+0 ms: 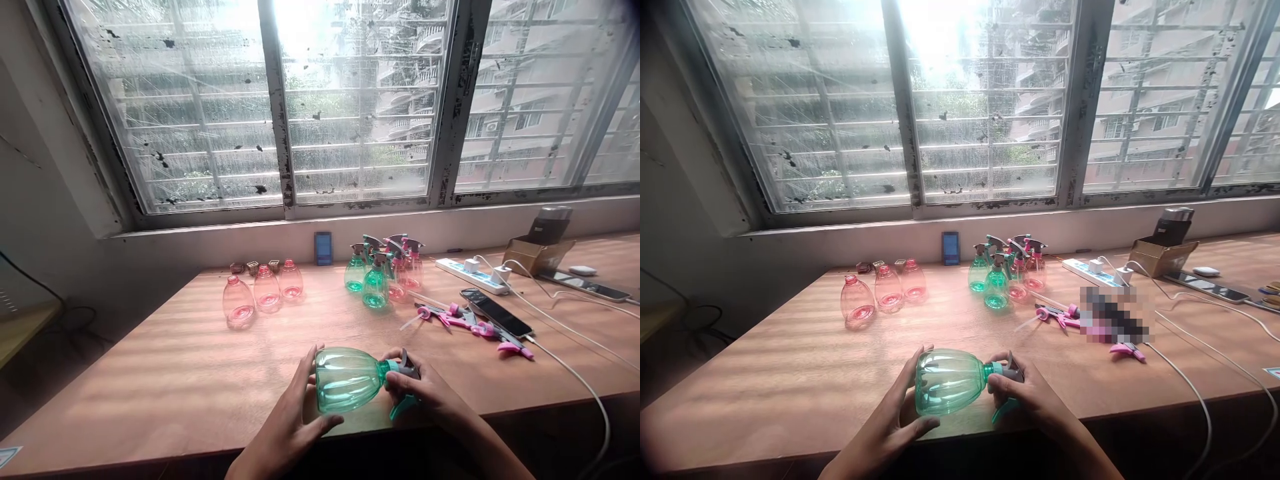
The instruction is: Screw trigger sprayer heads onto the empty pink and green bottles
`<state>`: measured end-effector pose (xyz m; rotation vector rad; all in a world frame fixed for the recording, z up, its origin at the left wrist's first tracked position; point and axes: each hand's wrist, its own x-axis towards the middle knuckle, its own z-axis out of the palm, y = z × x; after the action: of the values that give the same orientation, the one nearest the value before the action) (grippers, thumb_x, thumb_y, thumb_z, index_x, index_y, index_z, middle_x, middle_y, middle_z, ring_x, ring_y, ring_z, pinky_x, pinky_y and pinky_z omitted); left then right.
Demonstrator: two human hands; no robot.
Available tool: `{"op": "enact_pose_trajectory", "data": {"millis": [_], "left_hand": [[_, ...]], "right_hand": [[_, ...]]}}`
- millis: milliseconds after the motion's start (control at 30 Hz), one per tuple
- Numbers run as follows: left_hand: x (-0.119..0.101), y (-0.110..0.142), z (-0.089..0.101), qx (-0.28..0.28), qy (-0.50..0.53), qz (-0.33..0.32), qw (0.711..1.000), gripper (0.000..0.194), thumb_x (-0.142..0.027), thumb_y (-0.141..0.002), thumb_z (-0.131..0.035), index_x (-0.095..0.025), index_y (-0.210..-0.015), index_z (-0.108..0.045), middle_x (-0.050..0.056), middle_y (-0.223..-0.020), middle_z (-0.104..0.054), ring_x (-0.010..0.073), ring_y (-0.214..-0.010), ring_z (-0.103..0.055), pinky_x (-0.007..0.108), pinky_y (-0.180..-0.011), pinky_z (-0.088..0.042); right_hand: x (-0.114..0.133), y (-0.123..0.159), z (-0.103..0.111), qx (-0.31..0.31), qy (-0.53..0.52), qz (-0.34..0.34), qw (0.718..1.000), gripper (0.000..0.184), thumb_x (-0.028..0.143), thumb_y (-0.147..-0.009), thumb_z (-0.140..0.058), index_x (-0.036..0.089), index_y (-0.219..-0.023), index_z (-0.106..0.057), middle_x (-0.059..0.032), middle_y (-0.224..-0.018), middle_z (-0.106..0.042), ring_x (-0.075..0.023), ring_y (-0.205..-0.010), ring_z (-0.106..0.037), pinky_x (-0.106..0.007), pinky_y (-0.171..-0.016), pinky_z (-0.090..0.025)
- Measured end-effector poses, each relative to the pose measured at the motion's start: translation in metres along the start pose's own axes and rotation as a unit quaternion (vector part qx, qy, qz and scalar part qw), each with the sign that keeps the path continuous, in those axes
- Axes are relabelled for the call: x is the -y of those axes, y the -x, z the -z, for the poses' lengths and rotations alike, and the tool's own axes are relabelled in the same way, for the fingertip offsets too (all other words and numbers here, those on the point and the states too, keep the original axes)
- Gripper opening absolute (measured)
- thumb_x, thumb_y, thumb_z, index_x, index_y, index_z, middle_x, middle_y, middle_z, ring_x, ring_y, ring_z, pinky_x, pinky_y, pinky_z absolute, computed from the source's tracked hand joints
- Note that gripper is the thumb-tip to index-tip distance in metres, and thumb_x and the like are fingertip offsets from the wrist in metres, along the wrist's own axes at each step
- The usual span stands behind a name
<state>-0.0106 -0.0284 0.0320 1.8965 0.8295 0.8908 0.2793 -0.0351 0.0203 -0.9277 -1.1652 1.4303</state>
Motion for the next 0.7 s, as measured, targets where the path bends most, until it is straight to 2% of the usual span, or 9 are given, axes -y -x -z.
{"op": "enact_pose_trajectory", "data": {"millis": [100, 200, 333, 433, 500, 700], "left_hand": [[-0.0013, -0.0005, -0.0013, 0.009, 0.012, -0.008, 1.0, 0.09, -0.026, -0.093, -0.069, -0.037, -0.161, -0.012, 0.011, -0.168, -0.023, 0.033, -0.139, -0.048, 0.047, -0.115, -0.042], [-0.0014, 0.0003, -0.0014, 0.026, 0.023, -0.006, 0.999, 0.093, -0.025, -0.093, -0.069, -0.04, -0.161, -0.007, 0.012, -0.163, -0.033, 0.0312, -0.133, -0.055, 0.046, -0.113, -0.045], [-0.0021, 0.0019, -0.0006, 0.018, 0.044, 0.008, 0.999, 0.102, -0.027, -0.088, -0.076, -0.04, -0.161, -0.006, 0.011, -0.162, -0.034, 0.0333, -0.136, -0.051, 0.047, -0.112, -0.046], [-0.0035, 0.002, 0.0, 0.003, 0.03, 0.014, 0.999, 0.096, -0.027, -0.086, -0.078, -0.036, -0.16, -0.018, 0.011, -0.162, -0.035, 0.035, -0.14, -0.045, 0.049, -0.116, -0.041], [-0.0035, 0.0017, 0.0006, -0.004, 0.005, 0.019, 1.0, 0.095, -0.025, -0.084, -0.079, -0.035, -0.159, -0.023, 0.012, -0.16, -0.038, 0.0346, -0.138, -0.047, 0.051, -0.117, -0.038], [0.0037, 0.0014, 0.0012, 0.015, 0.01, 0.009, 1.0, 0.096, -0.026, -0.089, -0.074, -0.038, -0.161, -0.012, 0.013, -0.155, -0.044, 0.0305, -0.128, -0.057, 0.049, -0.113, -0.043]], "right_hand": [[0.0007, 0.0002, -0.0001, 0.001, -0.021, -0.001, 1.0, 0.052, 0.052, -0.07, -0.088, 0.019, -0.101, -0.062, 0.0011, -0.066, -0.067, -0.0165, -0.058, -0.06, -0.028, -0.057, -0.044], [0.0012, 0.0002, 0.0, -0.005, -0.022, -0.004, 1.0, 0.054, 0.052, -0.068, -0.088, 0.019, -0.101, -0.062, 0.0008, -0.065, -0.068, -0.0175, -0.058, -0.061, -0.029, -0.057, -0.045], [0.0018, 0.0006, 0.0, -0.003, -0.014, -0.006, 1.0, 0.054, 0.051, -0.069, -0.088, 0.018, -0.103, -0.062, 0.0, -0.067, -0.069, -0.018, -0.06, -0.062, -0.03, -0.059, -0.047], [0.0025, 0.001, -0.0002, -0.002, -0.013, -0.002, 1.0, 0.053, 0.05, -0.07, -0.088, 0.018, -0.103, -0.062, 0.0, -0.067, -0.069, -0.0176, -0.06, -0.062, -0.03, -0.06, -0.047], [0.0032, 0.0013, -0.0005, -0.003, -0.014, 0.0, 1.0, 0.052, 0.05, -0.071, -0.088, 0.018, -0.103, -0.062, -0.0001, -0.068, -0.069, -0.0176, -0.061, -0.062, -0.03, -0.06, -0.047], [0.0035, 0.0011, -0.0009, -0.005, -0.009, 0.0, 1.0, 0.052, 0.051, -0.071, -0.087, 0.018, -0.102, -0.062, -0.0007, -0.068, -0.069, -0.0192, -0.062, -0.063, -0.032, -0.061, -0.049]]}}
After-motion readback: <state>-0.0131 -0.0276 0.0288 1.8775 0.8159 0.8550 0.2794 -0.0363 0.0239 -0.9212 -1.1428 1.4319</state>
